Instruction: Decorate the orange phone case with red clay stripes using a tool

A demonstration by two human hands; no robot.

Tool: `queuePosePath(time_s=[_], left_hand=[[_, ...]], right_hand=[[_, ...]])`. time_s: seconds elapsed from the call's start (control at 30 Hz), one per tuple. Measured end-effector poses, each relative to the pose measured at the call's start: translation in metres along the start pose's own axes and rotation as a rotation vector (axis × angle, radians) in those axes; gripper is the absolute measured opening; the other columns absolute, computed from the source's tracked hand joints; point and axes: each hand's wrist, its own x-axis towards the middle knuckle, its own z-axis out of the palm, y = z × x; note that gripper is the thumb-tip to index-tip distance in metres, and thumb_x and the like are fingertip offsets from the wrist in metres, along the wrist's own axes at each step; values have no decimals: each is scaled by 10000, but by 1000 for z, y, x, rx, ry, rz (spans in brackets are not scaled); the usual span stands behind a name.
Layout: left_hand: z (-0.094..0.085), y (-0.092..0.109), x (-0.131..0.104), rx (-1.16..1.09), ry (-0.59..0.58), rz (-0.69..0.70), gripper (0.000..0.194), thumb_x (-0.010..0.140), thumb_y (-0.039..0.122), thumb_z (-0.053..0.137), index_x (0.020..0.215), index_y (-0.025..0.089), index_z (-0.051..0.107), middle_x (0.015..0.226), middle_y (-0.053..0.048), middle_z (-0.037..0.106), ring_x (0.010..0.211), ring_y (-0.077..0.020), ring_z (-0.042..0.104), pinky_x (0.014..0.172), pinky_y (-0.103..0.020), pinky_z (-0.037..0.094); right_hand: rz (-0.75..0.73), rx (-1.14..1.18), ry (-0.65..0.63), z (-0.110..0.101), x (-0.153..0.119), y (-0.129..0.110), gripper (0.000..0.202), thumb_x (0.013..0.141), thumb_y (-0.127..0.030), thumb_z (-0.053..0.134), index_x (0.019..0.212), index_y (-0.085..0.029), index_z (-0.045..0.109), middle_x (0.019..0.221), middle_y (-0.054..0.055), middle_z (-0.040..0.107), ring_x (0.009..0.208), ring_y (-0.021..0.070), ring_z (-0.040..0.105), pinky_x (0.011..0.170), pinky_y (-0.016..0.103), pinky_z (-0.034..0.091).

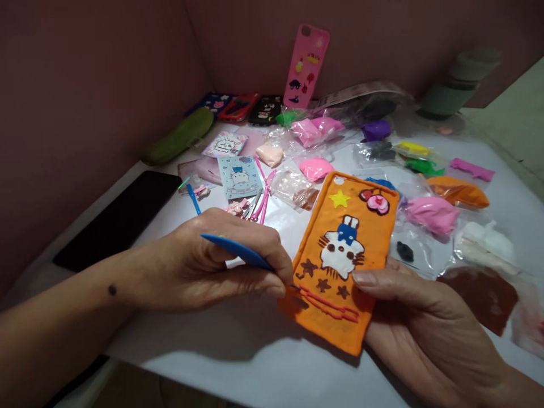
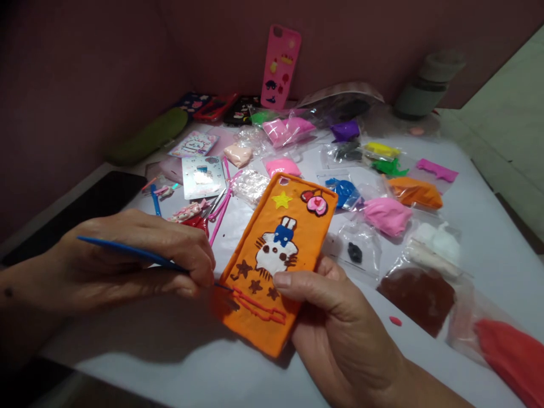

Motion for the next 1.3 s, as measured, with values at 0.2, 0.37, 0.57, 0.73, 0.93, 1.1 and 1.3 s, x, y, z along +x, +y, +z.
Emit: queuePosePath(time_s=[0.2, 0.37, 0.57, 0.73, 0.93, 1.1, 1.3], left_hand=[[-1, 3, -2, -20, 35, -58, 87, 885, 73, 680, 840, 148, 689, 738, -19, 708, 663, -104, 663, 649, -138, 524], [-2, 3, 1, -36, 1, -49, 88, 876, 41, 677, 857, 123, 704, 760, -36, 717, 710, -104, 673, 694, -128, 523], [-2, 1, -1, -47, 21, -32, 80, 872, 60, 688, 869, 139, 700, 757, -44, 719, 691, -107, 662, 674, -140, 519], [-2, 1, -1, -48, 4, -17, 74, 878, 56, 683, 880, 129, 701, 764, -55, 723, 687, -109, 658, 667, -145, 509], [-2, 1, -1, -52, -23, -7, 82, 884, 26, 668, 871, 101, 696, 768, -57, 720, 703, -101, 662, 690, -132, 502], [-3, 0, -2, -45, -21, 1, 62, 880, 42, 681, 872, 100, 700, 770, -59, 722, 699, -97, 660, 685, -128, 493], [-3, -1, 0, -36, -24, -16, 79, 878, 25, 673, 876, 97, 706, 778, -58, 724, 715, -90, 664, 705, -110, 492]], right_hand=[[19, -36, 3, -6, -1, -2, 604, 771, -115, 707, 1326, -338, 626, 1111, 15, 779, 1124, 299, 701, 989, 458, 579], [-9, -10, 33, -4, 1, -2, 682, 771, -79, 690, 1396, -321, 564, 1098, 29, 782, 1127, 298, 704, 1052, 476, 538], [-14, 1, 37, -1, 1, -1, 704, 764, -74, 697, 1411, -313, 556, 1078, 31, 788, 1115, 302, 710, 1016, 466, 564], [-9, 8, 34, 0, 1, -1, 697, 782, -70, 682, 1420, -316, 546, 1062, 29, 791, 1111, 292, 713, 1000, 448, 573], [-15, 5, 35, -1, 2, 0, 744, 761, -63, 694, 1449, -282, 514, 1105, 63, 783, 1102, 298, 717, 1024, 464, 552], [-4, -2, 44, -1, 2, 0, 725, 771, -71, 688, 1449, -265, 520, 1116, 77, 779, 1086, 282, 723, 1006, 434, 565], [1, 9, 19, -1, 4, 0, 660, 790, -64, 666, 1412, -259, 566, 1123, 83, 776, 1057, 287, 729, 943, 427, 600]])
